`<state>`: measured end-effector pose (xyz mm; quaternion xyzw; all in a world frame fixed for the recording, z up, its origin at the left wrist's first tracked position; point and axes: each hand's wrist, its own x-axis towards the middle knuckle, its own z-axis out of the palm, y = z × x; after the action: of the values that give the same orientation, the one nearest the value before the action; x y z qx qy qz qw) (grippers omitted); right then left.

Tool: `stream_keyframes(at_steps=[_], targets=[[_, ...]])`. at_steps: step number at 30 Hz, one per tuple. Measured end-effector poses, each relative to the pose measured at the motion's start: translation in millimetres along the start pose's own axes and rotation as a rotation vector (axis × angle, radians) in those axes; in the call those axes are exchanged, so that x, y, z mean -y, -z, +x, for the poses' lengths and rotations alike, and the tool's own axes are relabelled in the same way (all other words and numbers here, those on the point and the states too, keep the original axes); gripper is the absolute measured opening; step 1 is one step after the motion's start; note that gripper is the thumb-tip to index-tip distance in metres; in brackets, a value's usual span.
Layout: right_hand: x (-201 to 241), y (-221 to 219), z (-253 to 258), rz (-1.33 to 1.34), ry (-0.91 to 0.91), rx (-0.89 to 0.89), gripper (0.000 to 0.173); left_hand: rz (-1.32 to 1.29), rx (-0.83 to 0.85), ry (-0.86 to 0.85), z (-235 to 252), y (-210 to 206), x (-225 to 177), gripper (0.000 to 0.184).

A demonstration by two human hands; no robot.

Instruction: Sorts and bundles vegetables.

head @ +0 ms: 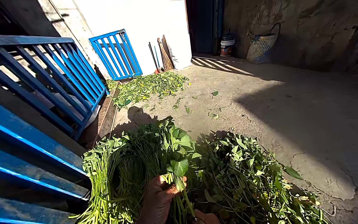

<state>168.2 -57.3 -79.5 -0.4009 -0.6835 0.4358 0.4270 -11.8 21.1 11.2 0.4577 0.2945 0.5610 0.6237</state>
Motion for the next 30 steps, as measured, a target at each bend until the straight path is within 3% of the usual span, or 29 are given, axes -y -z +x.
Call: stream_keyframes(at_steps=[4, 10, 13, 17, 21, 30], targets=[[0, -5, 2, -0.132, -0.049, -0.148, 0.046, 0.061, -0.008, -0.038, -4, -1, 2, 0.022], [0, -2, 13, -0.241, 0.085, -0.515, 0.059, 0.212, 0.035, -0.135, -12, -4, 3, 0.032], [10, 4, 21, -0.284, 0.112, -0.544, 0.067, 0.242, 0.097, -0.154, -12, -5, 6, 0.027], [23, 9, 28, -0.387, 0.157, -0.514, 0.052, 0.307, 0.112, -0.178, -15, -10, 6, 0.025], [16, 7, 27, -0.324, 0.218, -0.501, 0.035, 0.396, 0.088, -0.183, -20, -16, 2, 0.017], [15, -2, 23, -0.325, 0.270, -0.576, 0.034, 0.368, 0.135, -0.158, -19, -11, 12, 0.012]])
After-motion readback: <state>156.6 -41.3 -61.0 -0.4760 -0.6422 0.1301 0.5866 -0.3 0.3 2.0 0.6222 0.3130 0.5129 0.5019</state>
